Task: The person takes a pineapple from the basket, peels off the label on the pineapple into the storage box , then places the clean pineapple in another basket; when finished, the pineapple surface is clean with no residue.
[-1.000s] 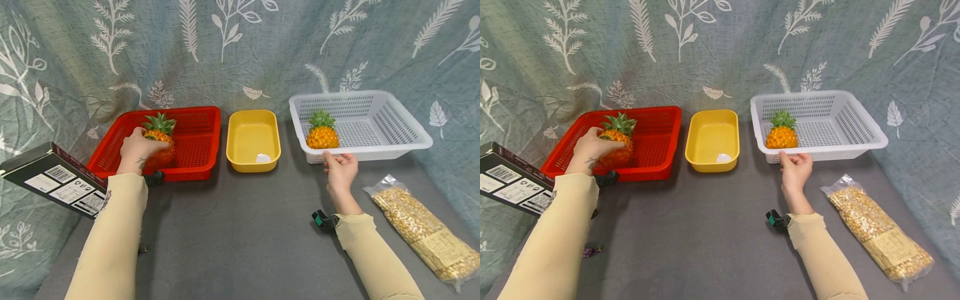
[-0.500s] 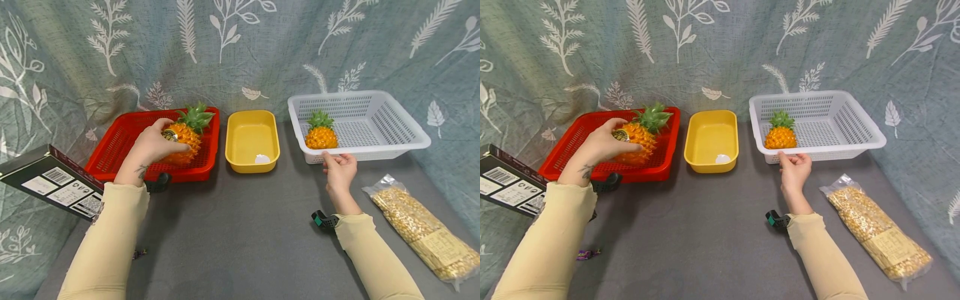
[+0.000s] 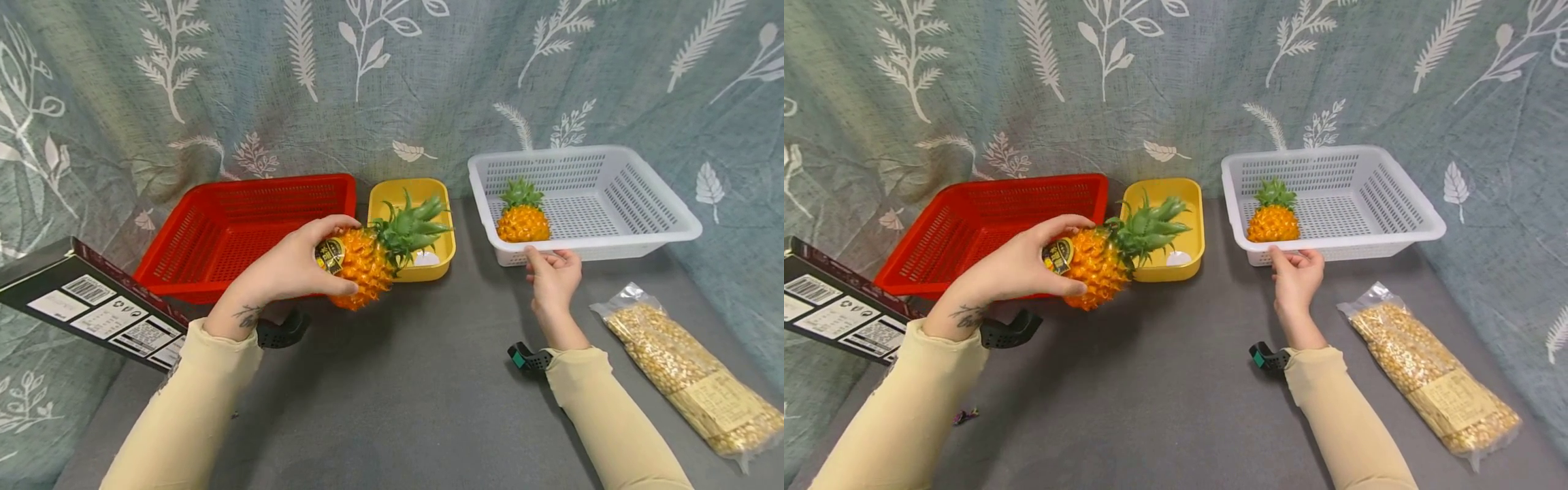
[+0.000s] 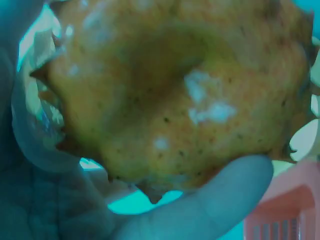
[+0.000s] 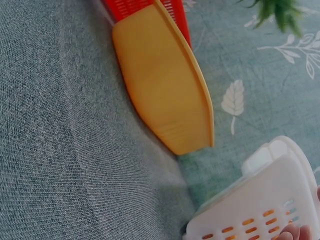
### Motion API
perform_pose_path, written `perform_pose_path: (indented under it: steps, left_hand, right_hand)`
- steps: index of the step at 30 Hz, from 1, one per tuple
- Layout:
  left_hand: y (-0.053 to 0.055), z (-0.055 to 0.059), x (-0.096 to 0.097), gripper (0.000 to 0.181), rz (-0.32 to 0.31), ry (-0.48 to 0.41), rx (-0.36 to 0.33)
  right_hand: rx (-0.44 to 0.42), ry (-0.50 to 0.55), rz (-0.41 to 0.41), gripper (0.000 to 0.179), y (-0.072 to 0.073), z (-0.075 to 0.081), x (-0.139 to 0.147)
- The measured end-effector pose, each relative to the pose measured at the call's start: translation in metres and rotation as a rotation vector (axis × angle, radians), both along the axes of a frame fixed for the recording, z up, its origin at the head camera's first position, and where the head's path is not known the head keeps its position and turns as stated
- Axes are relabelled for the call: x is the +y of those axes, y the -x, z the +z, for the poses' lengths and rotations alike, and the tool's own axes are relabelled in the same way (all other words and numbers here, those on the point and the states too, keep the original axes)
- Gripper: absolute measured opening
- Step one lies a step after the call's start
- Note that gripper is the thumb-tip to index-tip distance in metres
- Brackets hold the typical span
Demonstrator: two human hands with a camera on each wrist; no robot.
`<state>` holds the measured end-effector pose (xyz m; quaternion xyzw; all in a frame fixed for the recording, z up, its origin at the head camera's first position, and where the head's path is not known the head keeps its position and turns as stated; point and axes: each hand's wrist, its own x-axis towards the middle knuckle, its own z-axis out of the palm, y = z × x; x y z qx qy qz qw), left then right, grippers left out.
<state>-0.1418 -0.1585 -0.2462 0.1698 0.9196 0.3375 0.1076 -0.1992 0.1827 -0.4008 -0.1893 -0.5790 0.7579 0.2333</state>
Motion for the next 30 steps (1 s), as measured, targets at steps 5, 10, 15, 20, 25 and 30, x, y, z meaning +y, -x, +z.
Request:
perform_pose_path:
  steps: [5, 10, 15, 20, 25, 30]
  left_hand:
    - [-0.018, -0.009, 0.010, 0.080, -0.117, 0.041, 0.077]
    - [-0.031, -0.024, 0.016, 0.080, -0.218, 0.056, 0.117]
    - [-0.040, -0.046, 0.018, 0.079, -0.299, 0.040, 0.053]
    - [-0.042, -0.070, 0.022, 0.080, -0.317, 0.090, 0.011]
    - [-0.038, -0.085, 0.025, 0.080, -0.295, 0.164, 0.043]
    - [-0.032, -0.094, 0.029, 0.081, -0.294, 0.197, 0.081]
  right_hand:
    - [-0.006, -0.002, 0.003, 0.039, 0.000, -0.001, 0.000]
    - [-0.020, -0.027, 0.006, 0.039, -0.001, -0.001, 0.000]
    - [-0.025, -0.025, 0.006, 0.039, -0.001, -0.001, 0.000]
    - [-0.025, -0.011, 0.011, 0.040, -0.001, 0.001, 0.000]
    - [-0.026, -0.020, 0.004, 0.039, 0.000, 0.002, 0.001]
    - [-0.035, -0.026, -0.002, 0.039, 0.000, 0.002, 0.002]
